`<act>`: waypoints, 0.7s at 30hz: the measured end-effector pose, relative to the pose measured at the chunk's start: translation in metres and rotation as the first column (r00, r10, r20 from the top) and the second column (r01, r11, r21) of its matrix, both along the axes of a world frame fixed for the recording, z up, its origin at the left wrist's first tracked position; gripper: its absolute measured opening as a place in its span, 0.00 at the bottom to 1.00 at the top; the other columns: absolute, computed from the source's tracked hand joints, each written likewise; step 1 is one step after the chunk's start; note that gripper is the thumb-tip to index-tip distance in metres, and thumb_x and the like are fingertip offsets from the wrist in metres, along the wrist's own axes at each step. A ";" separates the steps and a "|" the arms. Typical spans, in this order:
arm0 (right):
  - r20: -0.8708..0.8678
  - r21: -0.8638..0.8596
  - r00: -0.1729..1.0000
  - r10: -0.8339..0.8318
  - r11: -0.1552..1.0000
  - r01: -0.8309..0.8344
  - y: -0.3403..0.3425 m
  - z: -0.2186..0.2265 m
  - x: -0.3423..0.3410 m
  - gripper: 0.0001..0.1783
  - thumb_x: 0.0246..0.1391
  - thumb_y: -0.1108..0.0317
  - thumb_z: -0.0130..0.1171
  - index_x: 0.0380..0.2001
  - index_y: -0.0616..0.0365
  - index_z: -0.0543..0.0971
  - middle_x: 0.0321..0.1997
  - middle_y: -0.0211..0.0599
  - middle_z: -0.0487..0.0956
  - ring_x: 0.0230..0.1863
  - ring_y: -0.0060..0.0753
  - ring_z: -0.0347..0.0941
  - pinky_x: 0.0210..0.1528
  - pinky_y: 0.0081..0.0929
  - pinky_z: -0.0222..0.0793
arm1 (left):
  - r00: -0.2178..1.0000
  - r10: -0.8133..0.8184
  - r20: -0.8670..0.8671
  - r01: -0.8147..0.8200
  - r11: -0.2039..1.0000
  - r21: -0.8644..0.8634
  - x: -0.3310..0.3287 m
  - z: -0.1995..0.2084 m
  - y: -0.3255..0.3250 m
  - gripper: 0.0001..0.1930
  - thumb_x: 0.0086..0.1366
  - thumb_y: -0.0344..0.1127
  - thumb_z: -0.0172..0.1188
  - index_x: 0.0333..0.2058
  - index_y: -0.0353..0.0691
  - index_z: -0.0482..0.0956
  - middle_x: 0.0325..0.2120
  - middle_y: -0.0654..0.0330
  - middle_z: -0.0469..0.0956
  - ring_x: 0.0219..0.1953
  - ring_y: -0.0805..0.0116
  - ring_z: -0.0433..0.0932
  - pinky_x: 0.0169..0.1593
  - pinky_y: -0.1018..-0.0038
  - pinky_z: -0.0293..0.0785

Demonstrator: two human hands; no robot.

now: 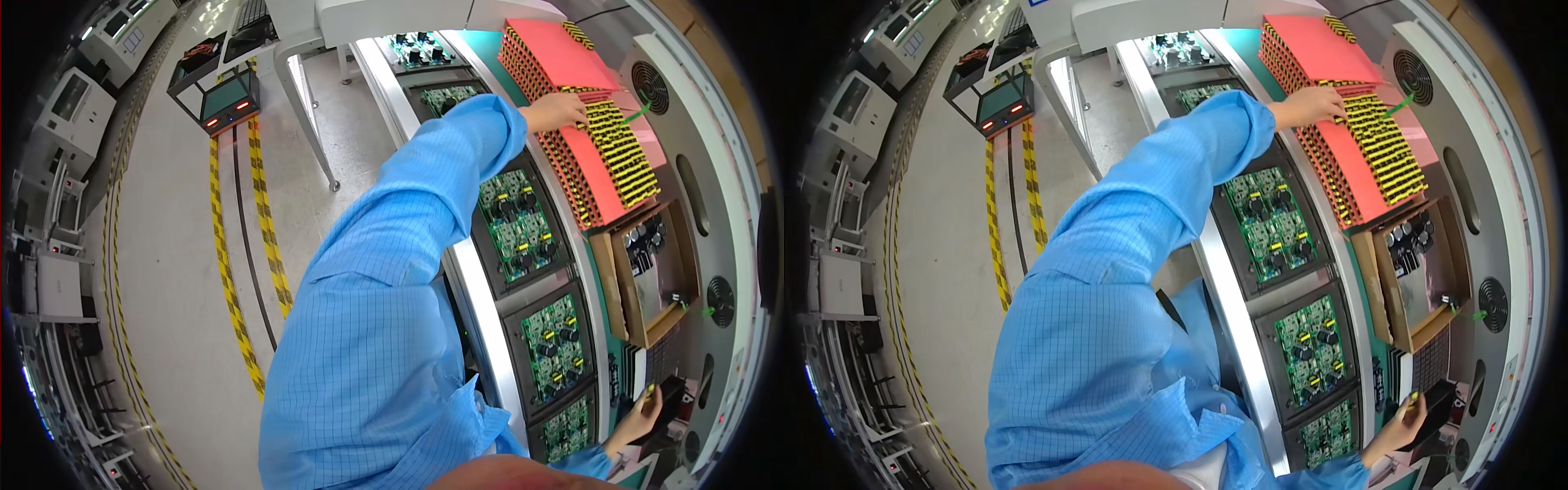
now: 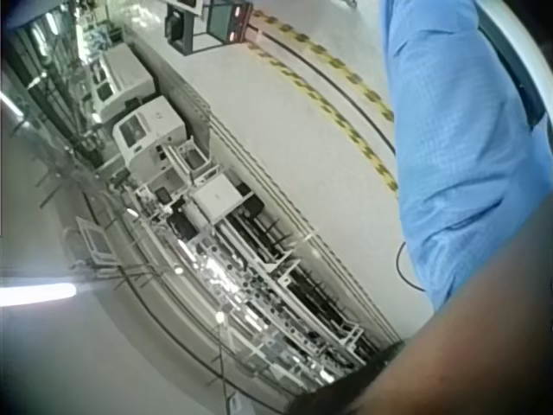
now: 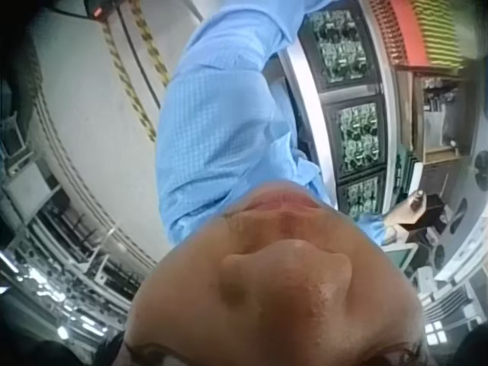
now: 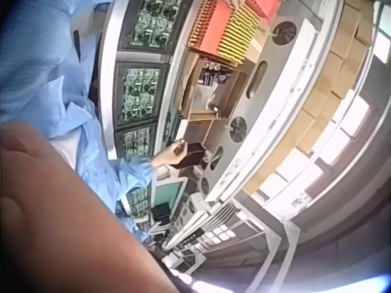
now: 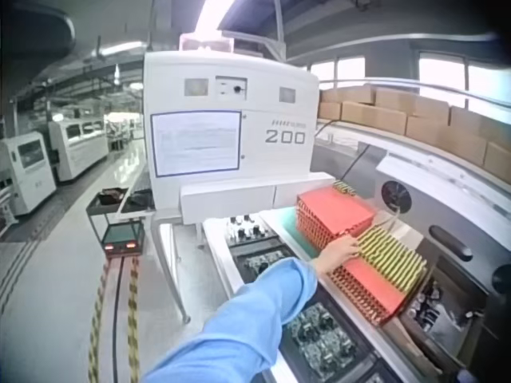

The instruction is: Manually placing and inspecting electronic components on circuit boards on an assembly line.

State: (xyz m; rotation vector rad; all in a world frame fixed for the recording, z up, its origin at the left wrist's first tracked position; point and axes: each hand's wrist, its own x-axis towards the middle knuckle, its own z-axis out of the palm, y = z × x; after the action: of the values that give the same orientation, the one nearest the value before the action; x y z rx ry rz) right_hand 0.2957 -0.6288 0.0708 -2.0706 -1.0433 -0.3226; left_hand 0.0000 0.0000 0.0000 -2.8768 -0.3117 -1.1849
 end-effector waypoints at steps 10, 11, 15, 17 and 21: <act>-0.114 0.057 0.932 -0.344 0.934 0.351 -0.191 -0.066 -0.006 0.16 0.59 0.69 0.67 0.50 0.59 0.83 0.45 0.34 0.86 0.46 0.26 0.80 0.51 0.24 0.74 | 0.898 -0.227 0.377 0.277 0.958 -0.082 0.068 0.052 -0.120 0.16 0.59 0.34 0.69 0.46 0.41 0.83 0.40 0.56 0.82 0.43 0.58 0.81 0.49 0.64 0.77; -0.167 -0.086 0.885 -0.435 0.900 0.427 -0.198 -0.065 -0.010 0.18 0.59 0.75 0.65 0.53 0.62 0.81 0.50 0.37 0.84 0.50 0.27 0.80 0.57 0.24 0.72 | 0.910 -0.191 0.367 0.273 0.944 -0.187 0.069 0.062 -0.154 0.10 0.61 0.31 0.65 0.42 0.40 0.85 0.40 0.50 0.83 0.44 0.55 0.83 0.50 0.58 0.77; -0.263 0.067 0.900 -0.347 0.924 0.376 -0.234 -0.097 0.004 0.19 0.55 0.74 0.70 0.51 0.62 0.81 0.47 0.36 0.85 0.51 0.25 0.79 0.56 0.23 0.72 | 0.866 -0.460 0.195 0.499 0.782 -0.373 0.092 0.079 -0.280 0.17 0.59 0.29 0.70 0.48 0.41 0.81 0.40 0.61 0.83 0.41 0.70 0.83 0.43 0.76 0.79; -0.125 -0.057 0.919 -0.375 0.927 0.370 -0.237 -0.096 0.001 0.19 0.52 0.76 0.70 0.49 0.57 0.82 0.38 0.28 0.84 0.38 0.17 0.77 0.44 0.18 0.72 | 0.834 -0.547 0.069 0.501 0.698 -0.512 0.102 0.082 -0.346 0.16 0.60 0.28 0.68 0.48 0.41 0.82 0.39 0.61 0.83 0.38 0.71 0.82 0.41 0.76 0.79; -0.225 -0.060 0.923 -0.313 0.950 0.308 -0.237 -0.089 -0.020 0.19 0.48 0.79 0.70 0.45 0.56 0.82 0.27 0.25 0.75 0.26 0.16 0.63 0.30 0.18 0.65 | 0.641 -0.763 -0.076 0.571 0.542 -0.617 0.138 0.053 -0.443 0.15 0.58 0.29 0.68 0.45 0.43 0.83 0.40 0.63 0.82 0.37 0.71 0.80 0.37 0.76 0.76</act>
State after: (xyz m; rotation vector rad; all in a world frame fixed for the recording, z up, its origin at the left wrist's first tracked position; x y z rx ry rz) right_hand 0.2756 -0.8654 -0.0179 -2.2336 -0.5801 -0.2177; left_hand 0.1376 -0.4428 0.0531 -3.8143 0.7017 -0.6113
